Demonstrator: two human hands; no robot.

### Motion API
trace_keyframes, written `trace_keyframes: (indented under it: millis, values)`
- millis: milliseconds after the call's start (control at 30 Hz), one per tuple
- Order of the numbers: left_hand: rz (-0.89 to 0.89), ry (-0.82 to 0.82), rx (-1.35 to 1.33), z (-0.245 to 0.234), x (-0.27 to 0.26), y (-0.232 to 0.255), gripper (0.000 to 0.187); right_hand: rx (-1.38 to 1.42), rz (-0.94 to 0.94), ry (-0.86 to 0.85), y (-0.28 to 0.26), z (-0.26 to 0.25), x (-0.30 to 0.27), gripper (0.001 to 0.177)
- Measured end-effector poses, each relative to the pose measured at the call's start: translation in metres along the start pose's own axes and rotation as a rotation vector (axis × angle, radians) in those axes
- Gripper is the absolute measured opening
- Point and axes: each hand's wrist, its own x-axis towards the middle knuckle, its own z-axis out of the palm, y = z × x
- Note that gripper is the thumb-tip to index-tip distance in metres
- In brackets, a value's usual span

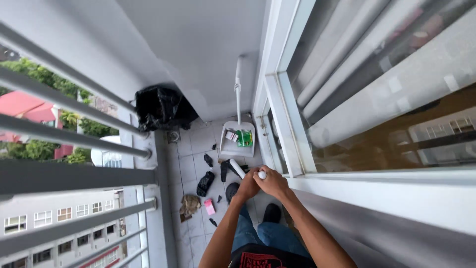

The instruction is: Cleaning the balcony floor and glass using a brush and dustpan.

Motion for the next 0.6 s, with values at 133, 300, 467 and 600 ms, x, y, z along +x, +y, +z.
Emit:
trace_keyframes:
  millis: [133,300,467,600]
  values:
    - [0.178,0.079,0.091,0.039,-0.040,-0.031,0.036,-0.064,-0.049,-0.062,0.019,0.014,-0.038,0.048]
    - [0.136,0.140,0.004,0.050,-0.059,-0.027,0.038,-0.068,-0.084,-0.067,0.033,0.025,-0.051,0.053]
    - [0.101,0.125,0.075,0.053,-0.076,-0.015,0.036,-0.026,-0.146,-0.003,0.041,0.027,-0.070,0.054]
    - [0.027,0.109,0.205,0.047,-0.099,0.018,0.039,-0.009,-0.179,0.006,0.033,0.005,-0.106,0.049]
